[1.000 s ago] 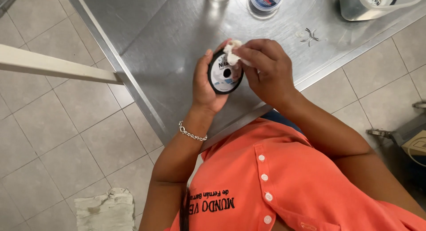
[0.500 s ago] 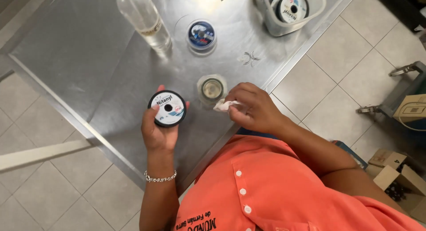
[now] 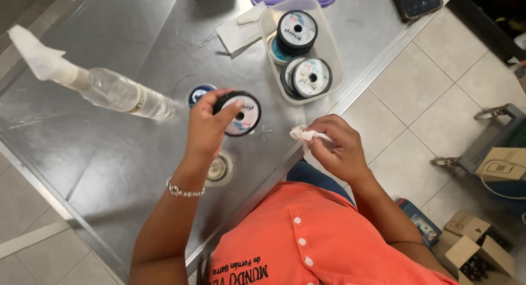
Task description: Cleaning various spools and small parts using a spray bottle and a cloth on a metal workbench.
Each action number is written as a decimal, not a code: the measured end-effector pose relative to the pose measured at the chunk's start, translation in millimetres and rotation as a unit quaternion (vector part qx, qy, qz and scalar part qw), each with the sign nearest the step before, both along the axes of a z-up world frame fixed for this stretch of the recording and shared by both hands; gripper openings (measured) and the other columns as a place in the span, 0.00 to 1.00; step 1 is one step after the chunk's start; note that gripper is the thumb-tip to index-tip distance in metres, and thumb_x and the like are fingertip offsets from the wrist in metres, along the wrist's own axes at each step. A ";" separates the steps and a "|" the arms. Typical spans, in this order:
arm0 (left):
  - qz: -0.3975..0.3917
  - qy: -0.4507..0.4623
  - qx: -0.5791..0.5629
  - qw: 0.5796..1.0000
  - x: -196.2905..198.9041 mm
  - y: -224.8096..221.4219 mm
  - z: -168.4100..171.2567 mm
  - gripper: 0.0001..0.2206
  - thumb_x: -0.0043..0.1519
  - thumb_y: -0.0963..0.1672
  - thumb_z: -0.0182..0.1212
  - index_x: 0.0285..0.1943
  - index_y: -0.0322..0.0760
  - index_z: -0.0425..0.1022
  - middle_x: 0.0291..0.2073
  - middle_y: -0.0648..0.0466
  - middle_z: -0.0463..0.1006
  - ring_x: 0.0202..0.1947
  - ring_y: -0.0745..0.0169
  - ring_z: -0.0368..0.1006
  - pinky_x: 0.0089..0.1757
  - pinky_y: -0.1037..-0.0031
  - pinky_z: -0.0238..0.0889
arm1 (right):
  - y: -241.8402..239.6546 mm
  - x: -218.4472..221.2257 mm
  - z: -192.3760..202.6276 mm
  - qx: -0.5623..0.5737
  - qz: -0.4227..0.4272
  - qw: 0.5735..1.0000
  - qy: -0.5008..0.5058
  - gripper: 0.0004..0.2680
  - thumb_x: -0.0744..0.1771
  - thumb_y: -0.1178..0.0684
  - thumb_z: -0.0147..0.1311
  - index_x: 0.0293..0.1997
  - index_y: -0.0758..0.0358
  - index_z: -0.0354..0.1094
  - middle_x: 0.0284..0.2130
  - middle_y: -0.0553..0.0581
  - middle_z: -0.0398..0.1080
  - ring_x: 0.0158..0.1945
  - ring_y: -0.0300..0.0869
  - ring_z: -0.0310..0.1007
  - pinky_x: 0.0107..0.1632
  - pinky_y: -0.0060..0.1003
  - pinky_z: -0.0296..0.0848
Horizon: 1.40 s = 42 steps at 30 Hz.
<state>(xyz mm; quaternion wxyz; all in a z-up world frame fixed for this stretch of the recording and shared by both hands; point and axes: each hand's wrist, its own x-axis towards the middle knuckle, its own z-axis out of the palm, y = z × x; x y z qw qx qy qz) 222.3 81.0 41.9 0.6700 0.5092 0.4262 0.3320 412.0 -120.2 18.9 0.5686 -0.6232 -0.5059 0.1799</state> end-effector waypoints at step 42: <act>-0.018 0.487 0.409 0.772 -59.9 30.9 -63.6 0.47 0.49 0.61 0.81 0.66 0.31 0.61 0.55 0.44 0.72 0.56 0.44 0.65 0.59 0.59 0.56 | 41.7 27.1 14.9 0.006 0.132 0.985 -0.109 0.03 0.71 0.60 0.56 0.44 0.71 0.71 0.42 0.63 0.71 0.47 0.50 0.72 0.51 0.40 0.71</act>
